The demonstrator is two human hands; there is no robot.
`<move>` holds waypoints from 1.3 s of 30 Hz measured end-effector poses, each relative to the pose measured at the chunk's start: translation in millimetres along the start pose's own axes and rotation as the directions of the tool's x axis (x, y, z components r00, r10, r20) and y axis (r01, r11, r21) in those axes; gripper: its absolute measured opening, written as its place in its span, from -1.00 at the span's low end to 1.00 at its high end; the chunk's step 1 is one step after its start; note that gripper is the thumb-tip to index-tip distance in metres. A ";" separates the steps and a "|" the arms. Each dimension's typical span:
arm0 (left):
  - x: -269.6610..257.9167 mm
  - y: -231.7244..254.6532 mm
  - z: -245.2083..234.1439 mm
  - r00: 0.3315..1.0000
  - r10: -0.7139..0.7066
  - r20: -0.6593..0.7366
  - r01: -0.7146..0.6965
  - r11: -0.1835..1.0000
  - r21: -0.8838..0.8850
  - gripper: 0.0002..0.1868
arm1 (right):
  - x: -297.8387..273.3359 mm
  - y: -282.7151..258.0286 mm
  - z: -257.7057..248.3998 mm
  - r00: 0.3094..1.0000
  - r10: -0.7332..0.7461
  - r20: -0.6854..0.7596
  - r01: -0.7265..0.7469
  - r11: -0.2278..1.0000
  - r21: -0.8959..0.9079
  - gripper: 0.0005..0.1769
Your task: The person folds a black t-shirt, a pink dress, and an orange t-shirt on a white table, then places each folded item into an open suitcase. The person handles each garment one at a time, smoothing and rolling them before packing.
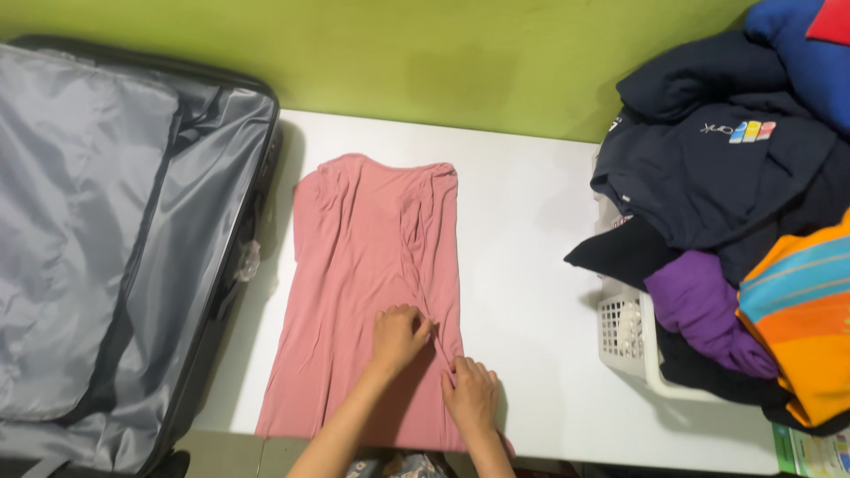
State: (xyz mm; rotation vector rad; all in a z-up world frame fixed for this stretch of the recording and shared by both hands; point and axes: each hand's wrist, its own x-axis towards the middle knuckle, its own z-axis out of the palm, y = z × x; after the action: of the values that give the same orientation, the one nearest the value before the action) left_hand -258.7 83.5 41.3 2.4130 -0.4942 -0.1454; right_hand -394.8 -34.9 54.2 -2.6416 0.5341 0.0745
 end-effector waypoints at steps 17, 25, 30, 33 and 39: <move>-119.0 17.3 -25.5 0.914 -0.124 0.387 0.281 0.881 -0.382 -0.59 | -68.7 3.1 19.5 0.956 0.016 -0.291 0.003 0.998 0.064 -0.83; -125.1 -11.5 34.3 0.941 -0.268 0.207 0.326 0.555 -0.765 -0.73 | -104.1 -27.3 21.8 0.971 -0.029 -0.236 0.082 0.973 0.218 -0.37; -143.2 0.9 9.9 0.889 -0.312 0.334 0.457 0.596 -0.661 -0.72 | -135.7 -16.7 24.1 0.990 0.091 -0.110 -0.062 0.969 0.238 -0.37; -163.0 9.7 0.3 0.865 -0.300 0.402 0.480 0.729 -0.489 -0.67 | -148.0 -15.1 27.0 0.986 0.073 -0.149 -0.052 0.989 0.139 -0.53; -187.4 2.7 36.7 0.929 -0.271 0.253 0.361 0.819 -0.446 -0.57 | -157.0 -5.8 53.7 0.948 -0.108 -0.300 0.167 0.970 0.179 -0.64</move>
State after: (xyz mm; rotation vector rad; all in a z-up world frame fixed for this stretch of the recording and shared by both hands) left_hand -440.7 132.2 10.4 1.9669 -0.0999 -0.5702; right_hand -535.8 49.3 29.7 -2.4923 0.4209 -0.3950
